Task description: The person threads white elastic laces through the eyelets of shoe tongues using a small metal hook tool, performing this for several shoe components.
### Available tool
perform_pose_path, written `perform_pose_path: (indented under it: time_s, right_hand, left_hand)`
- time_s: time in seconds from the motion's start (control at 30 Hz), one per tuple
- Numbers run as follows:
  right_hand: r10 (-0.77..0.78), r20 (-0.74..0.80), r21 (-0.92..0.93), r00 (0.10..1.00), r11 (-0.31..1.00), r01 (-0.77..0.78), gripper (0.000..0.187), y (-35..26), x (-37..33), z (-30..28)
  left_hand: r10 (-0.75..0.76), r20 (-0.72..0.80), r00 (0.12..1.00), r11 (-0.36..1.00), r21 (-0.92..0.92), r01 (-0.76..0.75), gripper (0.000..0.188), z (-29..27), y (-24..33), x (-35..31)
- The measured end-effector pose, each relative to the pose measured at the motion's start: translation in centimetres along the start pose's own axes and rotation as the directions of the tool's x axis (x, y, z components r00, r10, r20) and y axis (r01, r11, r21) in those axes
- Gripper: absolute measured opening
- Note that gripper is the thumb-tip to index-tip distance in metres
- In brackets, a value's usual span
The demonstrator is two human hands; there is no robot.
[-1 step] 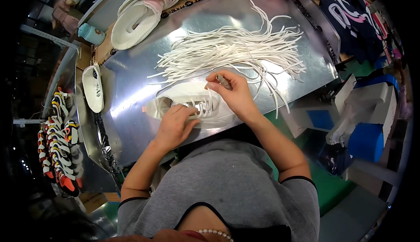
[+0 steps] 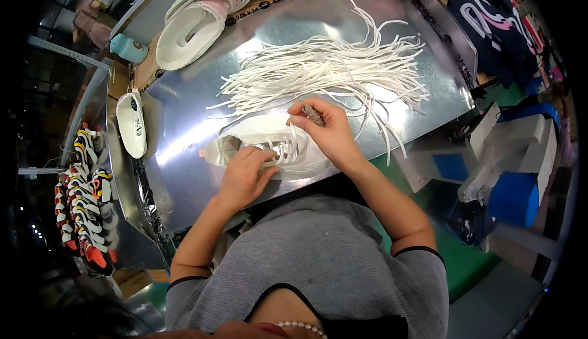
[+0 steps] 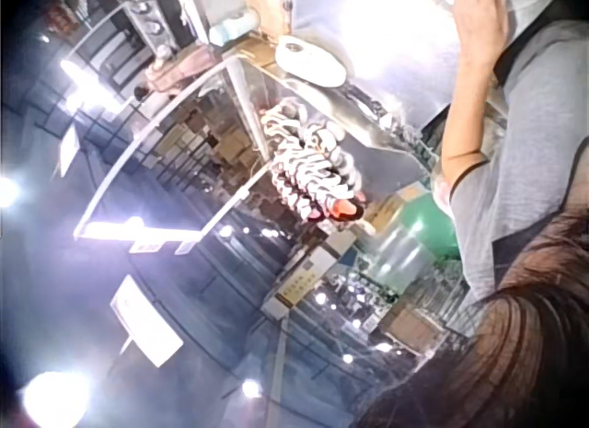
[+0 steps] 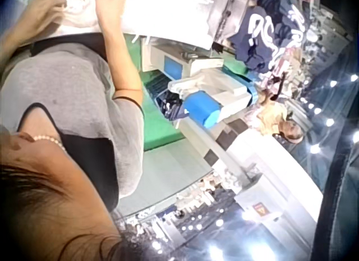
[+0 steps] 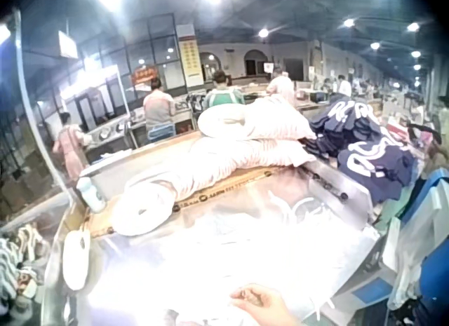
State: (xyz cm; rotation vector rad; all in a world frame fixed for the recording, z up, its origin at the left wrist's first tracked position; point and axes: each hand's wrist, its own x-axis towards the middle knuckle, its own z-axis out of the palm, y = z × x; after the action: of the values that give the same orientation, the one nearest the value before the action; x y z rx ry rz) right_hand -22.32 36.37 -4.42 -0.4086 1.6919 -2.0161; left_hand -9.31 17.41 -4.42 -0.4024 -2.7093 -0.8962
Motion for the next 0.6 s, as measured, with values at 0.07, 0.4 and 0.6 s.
perform_pose_path:
  time_s: [0.07,0.4,0.6]
  right_hand:
    - [0.006,0.029,-0.002,1.000,1.000,-0.006,0.014,-0.3,0.0,0.2]
    - [-0.168,0.022,-0.374,0.986,0.913,0.164,0.017,4.0,0.2,3.6]
    - [-0.217,0.061,-0.459,0.974,0.861,0.221,0.021,4.5,0.2,4.1]
  left_hand:
    - [-0.088,-0.007,0.996,0.995,0.049,0.089,0.044,0.1,0.0,-0.8]
    - [-0.591,0.062,0.804,0.709,-0.436,0.554,0.083,0.1,-0.6,0.1]
    - [-0.626,-0.227,0.746,0.778,-0.254,0.575,0.047,2.2,0.2,1.0]
